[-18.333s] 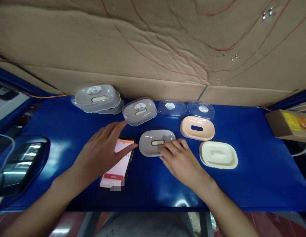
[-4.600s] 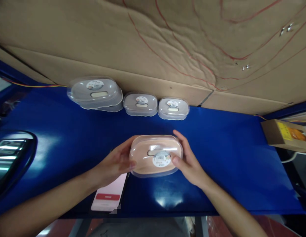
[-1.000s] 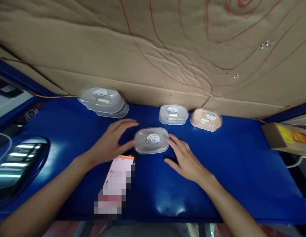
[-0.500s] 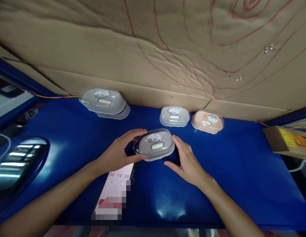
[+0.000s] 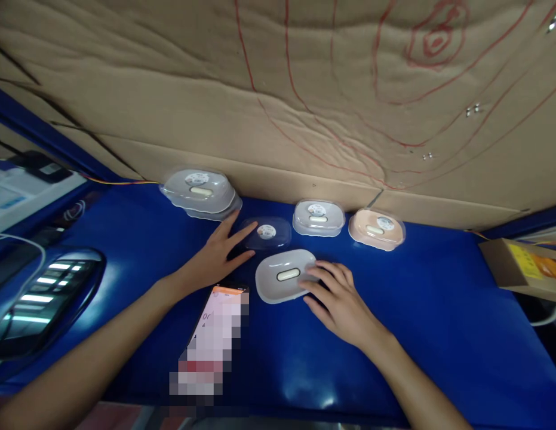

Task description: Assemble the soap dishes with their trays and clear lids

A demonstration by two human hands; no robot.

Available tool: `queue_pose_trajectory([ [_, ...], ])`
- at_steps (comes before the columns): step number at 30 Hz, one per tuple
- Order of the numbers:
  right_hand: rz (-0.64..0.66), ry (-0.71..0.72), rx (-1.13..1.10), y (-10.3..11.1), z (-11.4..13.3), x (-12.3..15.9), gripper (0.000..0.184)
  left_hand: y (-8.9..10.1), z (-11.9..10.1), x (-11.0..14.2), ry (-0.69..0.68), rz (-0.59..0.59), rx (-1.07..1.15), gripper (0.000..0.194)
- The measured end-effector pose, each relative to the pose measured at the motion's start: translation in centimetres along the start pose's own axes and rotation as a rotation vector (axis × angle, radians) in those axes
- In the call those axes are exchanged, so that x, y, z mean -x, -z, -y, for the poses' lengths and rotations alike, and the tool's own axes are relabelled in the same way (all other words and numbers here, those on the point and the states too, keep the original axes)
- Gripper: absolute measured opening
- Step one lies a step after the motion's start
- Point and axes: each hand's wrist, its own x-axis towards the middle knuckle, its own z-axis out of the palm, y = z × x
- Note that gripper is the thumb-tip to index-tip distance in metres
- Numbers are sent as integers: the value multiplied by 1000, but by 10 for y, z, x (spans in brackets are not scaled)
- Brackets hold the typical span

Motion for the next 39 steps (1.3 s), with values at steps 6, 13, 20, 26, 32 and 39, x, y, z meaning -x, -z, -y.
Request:
queue_pose_trajectory([
  [6,-14,37,22,6,3,0,25,-3,-10,2,24,-99,-16,51],
  [13,-28,67,18,6,6,-2,23,9,-39,12,-83,-40,65,37],
  [20,-41,59,-3,2,8,0,29,-8,-64,32,-253,199,68,85],
  [26,18,-198,-208,-3,1,3,91,-4,-62,27,-99,247,349,80],
  [32,47,-243,-520,0,-1,7,106,1,-66,27,-88,318,480,65],
  [39,32,-233,-549,0,-1,7,105,-3,-67,29,-66,348,456,75],
])
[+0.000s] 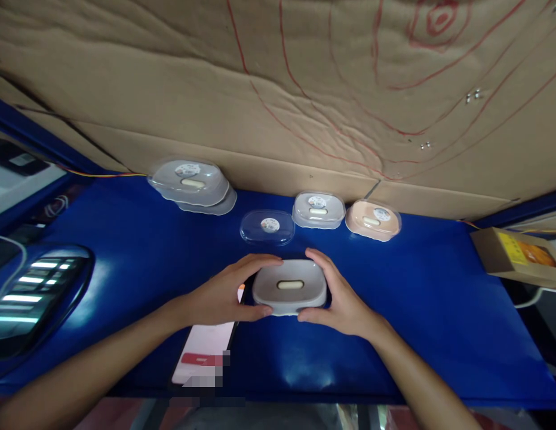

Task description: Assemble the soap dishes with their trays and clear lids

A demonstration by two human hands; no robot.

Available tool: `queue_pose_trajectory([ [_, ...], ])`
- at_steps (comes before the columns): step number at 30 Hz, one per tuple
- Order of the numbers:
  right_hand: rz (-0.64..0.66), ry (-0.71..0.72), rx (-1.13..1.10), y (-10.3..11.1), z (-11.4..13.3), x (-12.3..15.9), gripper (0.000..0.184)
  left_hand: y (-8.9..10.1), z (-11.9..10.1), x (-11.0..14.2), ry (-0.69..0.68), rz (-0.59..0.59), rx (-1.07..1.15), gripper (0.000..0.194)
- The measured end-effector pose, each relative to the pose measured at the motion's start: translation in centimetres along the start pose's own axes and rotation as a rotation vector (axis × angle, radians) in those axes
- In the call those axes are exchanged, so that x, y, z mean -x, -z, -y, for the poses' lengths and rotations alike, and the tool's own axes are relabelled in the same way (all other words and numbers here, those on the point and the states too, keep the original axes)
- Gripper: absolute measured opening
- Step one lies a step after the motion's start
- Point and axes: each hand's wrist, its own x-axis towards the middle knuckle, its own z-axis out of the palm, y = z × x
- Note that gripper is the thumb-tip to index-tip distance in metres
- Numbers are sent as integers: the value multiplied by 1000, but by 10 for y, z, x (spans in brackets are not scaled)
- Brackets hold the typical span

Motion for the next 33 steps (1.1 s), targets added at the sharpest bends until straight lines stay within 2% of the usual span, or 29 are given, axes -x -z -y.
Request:
queue_pose_trajectory([
  [7,31,-48,-119,-4,-1,0,108,2,6,-7,-42,-88,116,52],
  [9,32,-70,-181,-5,1,0,109,6,7,-7,-40,-117,134,52],
  [12,46,-110,-228,1,1,0,107,14,7,-6,-29,-141,35,56],
  [17,90,-198,-4,22,-6,5,107,26,8,-7,39,-136,-151,58],
  [21,191,-189,179,38,-6,15,95,26,10,-7,12,-127,-276,61],
  [24,251,-209,234,47,-1,20,91,23,13,-7,-23,-130,-385,58],
  [28,317,-216,242,50,7,21,85,18,19,-7,-38,-154,-463,56],
  [33,277,-195,291,41,10,16,82,17,23,-6,-41,-149,-478,62],
])
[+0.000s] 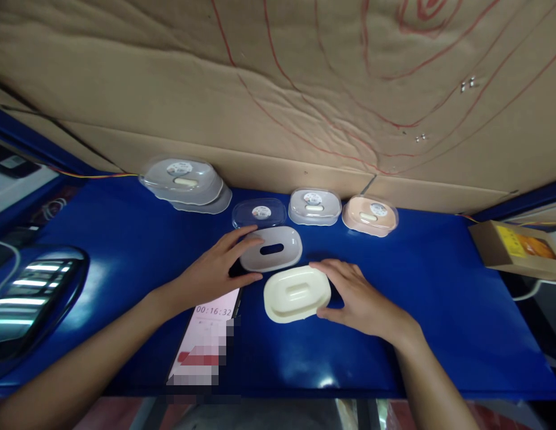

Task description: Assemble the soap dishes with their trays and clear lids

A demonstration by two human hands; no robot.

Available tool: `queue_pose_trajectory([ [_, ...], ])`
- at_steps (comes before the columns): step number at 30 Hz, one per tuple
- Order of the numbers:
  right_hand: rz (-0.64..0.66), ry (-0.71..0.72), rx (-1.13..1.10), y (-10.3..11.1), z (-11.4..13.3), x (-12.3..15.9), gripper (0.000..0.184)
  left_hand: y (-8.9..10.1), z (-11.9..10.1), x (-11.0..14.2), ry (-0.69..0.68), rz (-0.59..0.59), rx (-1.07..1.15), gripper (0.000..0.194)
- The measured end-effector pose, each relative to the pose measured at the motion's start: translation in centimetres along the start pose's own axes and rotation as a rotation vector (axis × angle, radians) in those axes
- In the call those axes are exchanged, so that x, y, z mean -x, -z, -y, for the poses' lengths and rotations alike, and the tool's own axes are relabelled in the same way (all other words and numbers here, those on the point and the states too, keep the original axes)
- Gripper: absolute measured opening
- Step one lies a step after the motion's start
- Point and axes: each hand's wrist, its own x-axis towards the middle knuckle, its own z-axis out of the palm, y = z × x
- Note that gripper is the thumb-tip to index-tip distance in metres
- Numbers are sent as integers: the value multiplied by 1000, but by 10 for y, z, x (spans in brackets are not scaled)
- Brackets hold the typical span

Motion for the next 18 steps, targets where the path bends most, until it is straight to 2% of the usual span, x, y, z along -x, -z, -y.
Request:
queue_pose_trajectory([
  [5,-65,76,1,-4,-2,-9,83,-1,-3,2,-6,-17,-54,60],
  [8,-290,107,13,-1,-9,-25,67,-1,-8,2,-31,-56,-60,54],
  [11,-512,65,182,3,-20,-51,59,-1,-13,3,-99,-66,-51,49],
  [15,-574,27,377,3,-33,-81,64,1,-15,3,-160,-88,-60,43],
  [18,-628,29,400,-1,-37,-87,62,3,-15,2,-158,-120,-61,39],
])
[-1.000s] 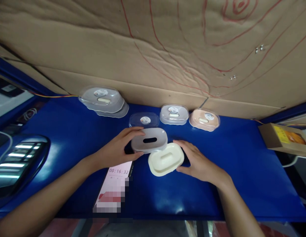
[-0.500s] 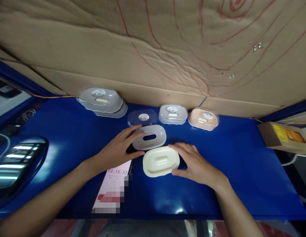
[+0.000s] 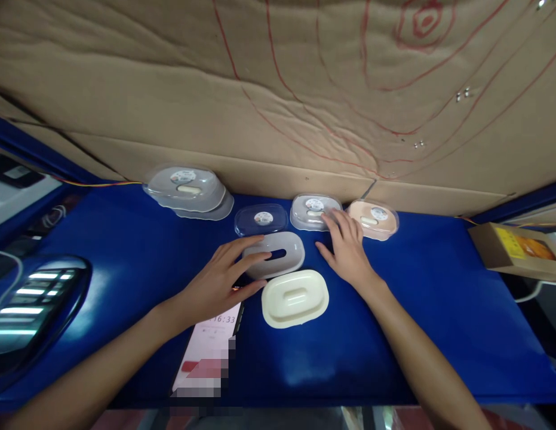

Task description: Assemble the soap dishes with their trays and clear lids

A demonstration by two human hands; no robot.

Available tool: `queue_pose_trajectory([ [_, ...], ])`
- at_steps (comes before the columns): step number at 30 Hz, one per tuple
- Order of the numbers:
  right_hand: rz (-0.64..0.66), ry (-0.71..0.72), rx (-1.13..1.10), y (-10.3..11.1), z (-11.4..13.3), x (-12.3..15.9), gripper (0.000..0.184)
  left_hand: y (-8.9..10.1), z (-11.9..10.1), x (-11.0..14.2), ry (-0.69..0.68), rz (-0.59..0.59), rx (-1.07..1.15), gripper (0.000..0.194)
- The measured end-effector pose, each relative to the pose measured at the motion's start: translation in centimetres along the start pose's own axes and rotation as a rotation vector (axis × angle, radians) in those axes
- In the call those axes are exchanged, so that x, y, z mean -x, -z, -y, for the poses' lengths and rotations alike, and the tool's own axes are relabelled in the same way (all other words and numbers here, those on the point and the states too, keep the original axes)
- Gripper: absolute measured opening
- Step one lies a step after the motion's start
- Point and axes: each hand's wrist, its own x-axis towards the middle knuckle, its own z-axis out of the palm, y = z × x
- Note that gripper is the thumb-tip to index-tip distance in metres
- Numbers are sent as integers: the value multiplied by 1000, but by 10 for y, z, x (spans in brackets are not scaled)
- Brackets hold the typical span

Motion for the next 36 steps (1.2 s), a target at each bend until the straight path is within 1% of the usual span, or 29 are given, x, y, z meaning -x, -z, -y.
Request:
queue_pose_trajectory([
  [2,-71,-13,-15,-1,0,4,62,1,0,-1,8,-16,4,37],
  [4,-124,-29,-36,1,1,7,67,2,-1,-1,5,-24,11,36],
  [5,-124,-35,-43,2,0,8,71,2,-1,-2,-2,-25,16,36],
  [7,-82,-41,-45,3,-1,9,77,1,-1,-2,-15,-27,27,35],
  [9,-34,-44,-35,4,-2,8,74,0,-2,-2,-13,-29,43,35],
  [10,-30,-48,-34,4,-3,7,71,0,-2,-2,-5,-29,53,34],
  [12,-57,-60,-55,5,-3,7,68,0,-2,-2,10,-35,80,33],
  [15,-121,-87,-161,6,-3,7,69,2,-4,-2,29,-45,143,33],
  [18,-186,-171,-332,10,0,7,61,5,-6,-1,92,-39,311,35],
  [20,-215,-250,-474,13,6,8,55,6,-6,-1,161,-43,518,38],
  [22,-226,-270,-571,18,15,11,55,7,-5,-1,236,-55,763,48],
  [24,-215,-198,-561,23,28,17,62,7,-5,-1,289,-68,975,68],
  [26,-192,-47,-483,27,43,23,73,6,-6,-2,303,-59,1118,94],
  [27,-182,40,-447,29,50,26,78,5,-8,-2,303,-50,1155,104],
  [28,-173,123,-423,30,56,29,82,5,-10,-2,312,-38,1170,107],
  [30,-164,241,-414,31,64,32,86,3,-13,-1,355,-21,1153,103],
  [31,-159,263,-424,31,67,33,85,2,-15,-1,382,-19,1136,98],
  [33,-138,245,-466,31,69,34,79,0,-15,-1,417,-22,1123,91],
  [36,-90,167,-563,31,68,35,68,-3,-13,-2,432,-24,1150,93],
])
